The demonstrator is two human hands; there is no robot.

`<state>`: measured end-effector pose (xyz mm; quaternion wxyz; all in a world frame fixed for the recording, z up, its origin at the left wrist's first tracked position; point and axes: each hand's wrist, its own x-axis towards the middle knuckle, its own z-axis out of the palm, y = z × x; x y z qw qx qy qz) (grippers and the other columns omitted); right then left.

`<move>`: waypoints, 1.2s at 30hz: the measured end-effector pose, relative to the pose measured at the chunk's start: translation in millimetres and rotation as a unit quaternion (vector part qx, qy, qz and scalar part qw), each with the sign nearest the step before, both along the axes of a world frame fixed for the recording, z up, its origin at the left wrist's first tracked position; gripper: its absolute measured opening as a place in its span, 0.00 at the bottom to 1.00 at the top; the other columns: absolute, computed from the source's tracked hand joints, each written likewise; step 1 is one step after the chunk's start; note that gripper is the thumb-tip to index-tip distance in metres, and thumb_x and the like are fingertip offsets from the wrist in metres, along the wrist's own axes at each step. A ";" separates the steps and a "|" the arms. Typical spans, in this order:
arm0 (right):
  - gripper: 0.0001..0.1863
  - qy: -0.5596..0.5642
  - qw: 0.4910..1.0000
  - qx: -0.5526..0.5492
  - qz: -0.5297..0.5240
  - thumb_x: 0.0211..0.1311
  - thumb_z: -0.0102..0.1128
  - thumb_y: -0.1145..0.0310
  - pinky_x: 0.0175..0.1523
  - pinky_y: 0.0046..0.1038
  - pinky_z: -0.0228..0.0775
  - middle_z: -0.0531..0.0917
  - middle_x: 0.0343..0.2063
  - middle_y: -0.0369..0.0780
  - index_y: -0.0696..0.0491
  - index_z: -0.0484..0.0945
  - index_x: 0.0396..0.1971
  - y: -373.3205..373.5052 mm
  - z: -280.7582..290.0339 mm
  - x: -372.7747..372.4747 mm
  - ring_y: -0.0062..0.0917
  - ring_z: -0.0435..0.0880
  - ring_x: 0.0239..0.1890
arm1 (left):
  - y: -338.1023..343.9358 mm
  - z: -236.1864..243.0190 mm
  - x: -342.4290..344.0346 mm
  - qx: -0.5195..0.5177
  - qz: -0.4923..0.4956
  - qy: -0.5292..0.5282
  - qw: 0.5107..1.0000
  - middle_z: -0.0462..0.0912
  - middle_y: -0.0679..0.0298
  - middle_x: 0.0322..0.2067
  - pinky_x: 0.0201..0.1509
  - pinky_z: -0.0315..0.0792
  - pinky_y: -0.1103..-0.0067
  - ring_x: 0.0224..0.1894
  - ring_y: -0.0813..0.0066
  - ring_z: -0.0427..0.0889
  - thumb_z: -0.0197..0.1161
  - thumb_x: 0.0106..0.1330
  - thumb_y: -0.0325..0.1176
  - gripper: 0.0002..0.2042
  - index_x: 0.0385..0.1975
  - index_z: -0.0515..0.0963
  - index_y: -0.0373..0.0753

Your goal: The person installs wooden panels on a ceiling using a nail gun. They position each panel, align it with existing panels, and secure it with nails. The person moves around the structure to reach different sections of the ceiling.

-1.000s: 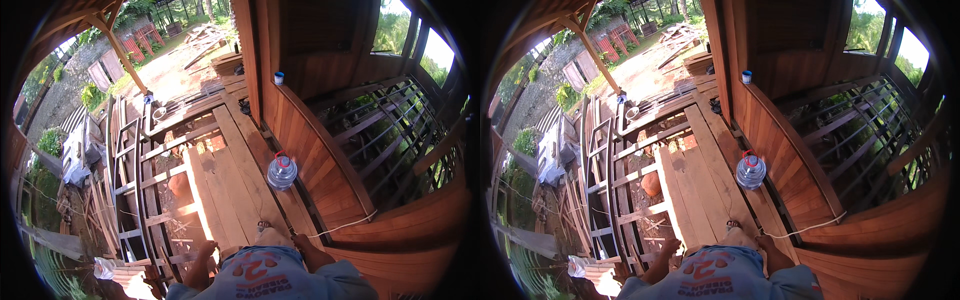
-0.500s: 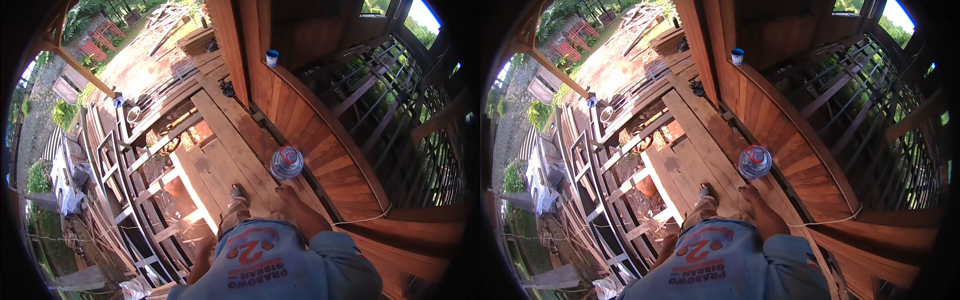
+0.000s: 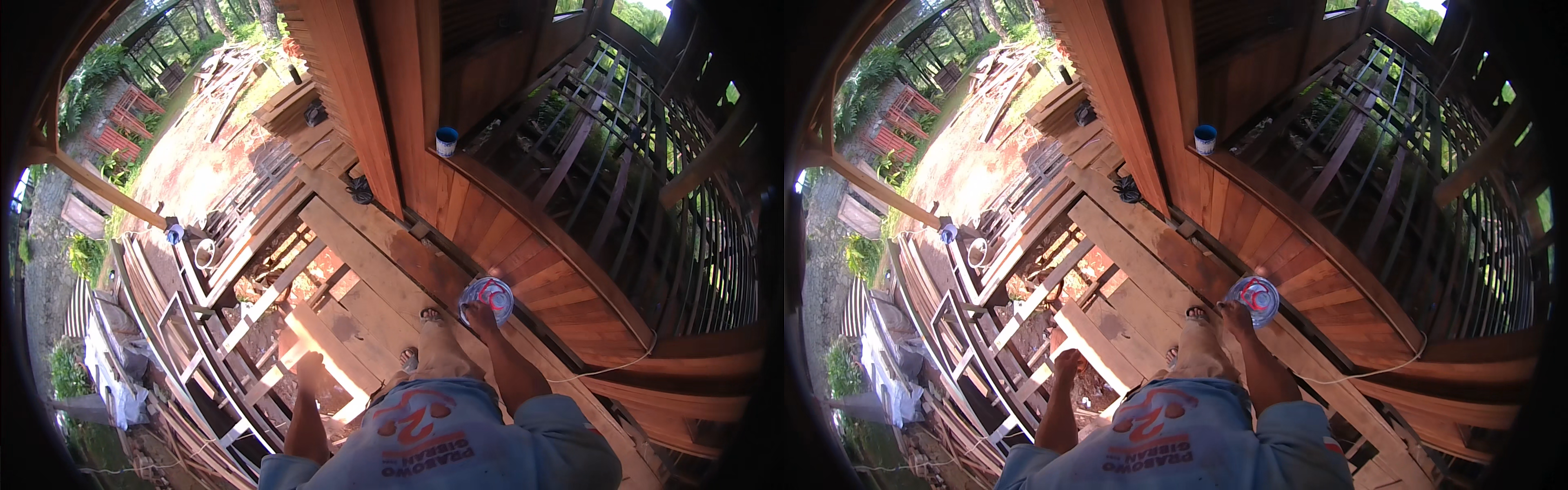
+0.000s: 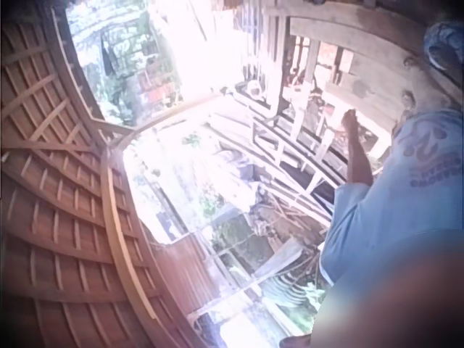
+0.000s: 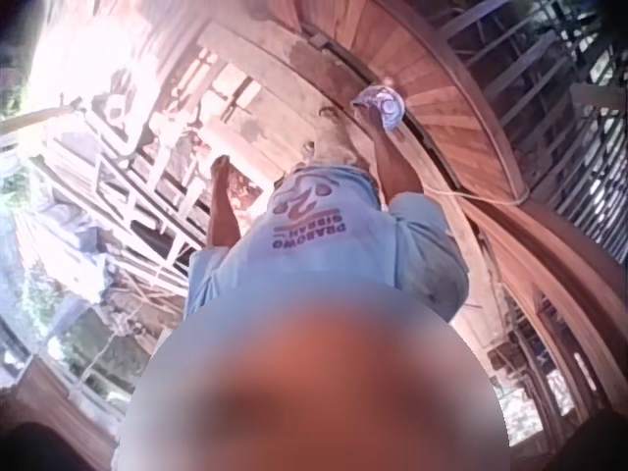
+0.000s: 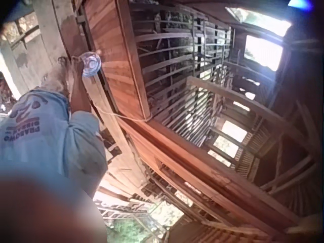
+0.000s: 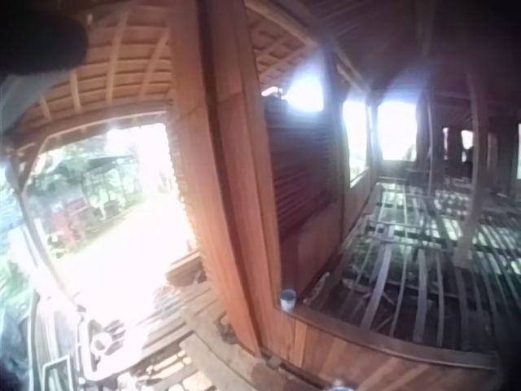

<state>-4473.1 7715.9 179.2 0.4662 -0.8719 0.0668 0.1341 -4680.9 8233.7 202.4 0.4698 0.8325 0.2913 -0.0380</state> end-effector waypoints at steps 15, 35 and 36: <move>0.51 -0.311 0.928 0.000 -0.205 0.48 0.80 0.53 0.64 0.42 0.67 0.73 0.58 0.56 0.60 0.61 0.68 105.7 96.9 410.1 0.49 0.74 0.60 | -29.1 45.0 97.0 -0.152 0.202 0.190 0.949 0.84 0.60 0.33 0.29 0.76 0.77 0.30 0.74 0.83 0.66 0.65 0.38 0.19 0.49 0.81 0.31; 0.45 -0.311 0.932 0.188 0.009 0.47 0.83 0.60 0.56 0.35 0.74 0.75 0.51 0.44 0.55 0.65 0.62 136.7 203.2 426.1 0.33 0.80 0.52 | -31.8 36.6 236.7 -0.074 0.082 0.142 0.984 0.87 0.51 0.35 0.42 0.78 0.70 0.33 0.64 0.86 0.63 0.63 0.42 0.21 0.45 0.83 0.28; 0.46 -0.297 0.931 0.207 0.036 0.47 0.84 0.60 0.57 0.36 0.74 0.74 0.52 0.44 0.55 0.63 0.63 142.1 221.7 419.7 0.34 0.79 0.54 | -23.3 34.4 240.0 -0.098 0.065 0.182 0.976 0.87 0.50 0.40 0.43 0.78 0.71 0.34 0.63 0.86 0.66 0.61 0.42 0.24 0.50 0.81 0.28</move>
